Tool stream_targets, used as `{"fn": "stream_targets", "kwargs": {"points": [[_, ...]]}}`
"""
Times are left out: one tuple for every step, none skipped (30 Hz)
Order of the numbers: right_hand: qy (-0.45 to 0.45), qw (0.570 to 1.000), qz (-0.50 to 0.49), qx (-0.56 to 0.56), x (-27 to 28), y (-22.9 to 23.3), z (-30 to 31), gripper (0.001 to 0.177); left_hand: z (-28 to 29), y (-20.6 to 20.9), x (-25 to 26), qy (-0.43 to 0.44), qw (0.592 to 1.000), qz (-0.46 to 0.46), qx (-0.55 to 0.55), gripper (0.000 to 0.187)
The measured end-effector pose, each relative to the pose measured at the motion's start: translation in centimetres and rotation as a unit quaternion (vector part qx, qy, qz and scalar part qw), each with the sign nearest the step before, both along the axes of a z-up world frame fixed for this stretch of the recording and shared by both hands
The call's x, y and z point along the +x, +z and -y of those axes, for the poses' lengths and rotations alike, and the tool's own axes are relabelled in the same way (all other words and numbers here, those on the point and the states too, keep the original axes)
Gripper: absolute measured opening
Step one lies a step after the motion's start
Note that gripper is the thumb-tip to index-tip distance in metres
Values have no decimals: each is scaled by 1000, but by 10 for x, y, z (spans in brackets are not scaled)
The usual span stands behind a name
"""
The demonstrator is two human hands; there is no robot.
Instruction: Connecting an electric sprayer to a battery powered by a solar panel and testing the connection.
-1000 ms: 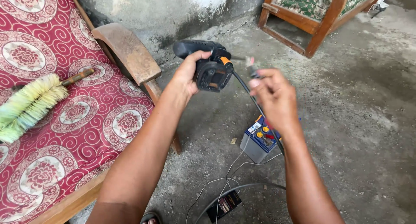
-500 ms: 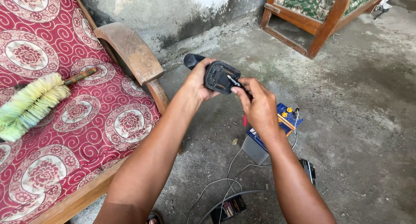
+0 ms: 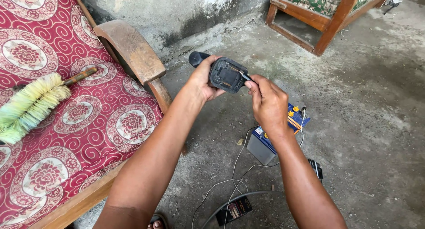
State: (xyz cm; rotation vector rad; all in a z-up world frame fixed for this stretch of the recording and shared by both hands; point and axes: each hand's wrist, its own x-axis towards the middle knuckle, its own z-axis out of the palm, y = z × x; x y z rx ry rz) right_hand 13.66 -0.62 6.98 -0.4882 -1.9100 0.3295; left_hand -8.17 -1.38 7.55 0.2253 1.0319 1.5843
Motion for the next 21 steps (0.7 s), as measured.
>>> {"fn": "stream_targets", "kwargs": {"points": [[6, 1000, -2, -5, 0, 0, -1, 14, 3, 4, 3, 6, 1000, -5, -7, 15], [6, 1000, -2, -6, 0, 1, 0, 14, 2, 3, 2, 5, 1000, -6, -8, 15], [4, 1000, 2, -8, 1, 2, 0, 14, 1, 1, 0, 3, 1000, -1, -9, 16], [3, 1000, 6, -10, 1, 4, 1, 13, 0, -1, -1, 0, 1000, 3, -11, 17], [2, 1000, 6, -10, 2, 5, 1, 13, 1, 0, 0, 0, 1000, 3, -11, 17], [2, 1000, 7, 24, 2, 5, 0, 13, 1, 0, 1, 2, 1000, 5, -14, 18], [1, 998, 8, 58, 2, 6, 0, 12, 2, 1, 1, 4, 1000, 7, -16, 18], [1, 998, 8, 58, 1, 6, 0, 12, 0, 0, 1, 3, 1000, 7, -16, 18], [-8, 999, 11, 48, 0, 5, 0, 12, -1, -2, 1, -7, 1000, -8, -19, 20], [-18, 999, 15, 38, -2, 5, 0, 13, -2, -4, 0, -18, 999, -22, -22, 21], [-18, 999, 15, 37, -2, 4, 0, 13, -3, -6, 0, -18, 999, -22, -23, 21], [-9, 998, -1, 64, -2, 4, 1, 13, -5, -8, -1, -31, 999, -20, -15, 22], [1, 996, -17, 92, -3, 4, 1, 13, -6, -10, -2, -42, 999, -16, -7, 23], [1, 996, -16, 91, -2, 8, 4, 13, -5, -10, -3, -42, 999, -15, -8, 23], [4, 997, -15, 73, 0, 12, 6, 15, -5, -9, -3, -43, 999, -8, -10, 25], [7, 998, -15, 54, 1, 16, 8, 17, -5, -9, -3, -44, 999, -1, -13, 26], [7, 998, -13, 54, 4, 18, 11, 17, -7, -9, -5, -45, 999, 1, -13, 26], [-6, 995, -3, 102, 8, 21, 15, 25, -8, -10, -7, -44, 999, 9, 6, 24], [-18, 989, 7, 149, 10, 23, 19, 32, -9, -11, -10, -43, 999, 17, 26, 22], [-17, 989, 9, 149, 14, 16, 20, 32, -10, -8, -11, -42, 999, 19, 26, 22], [-54, 994, 3, 92, 17, 9, 22, 22, -10, -6, -13, -33, 999, 13, 32, 21]]}}
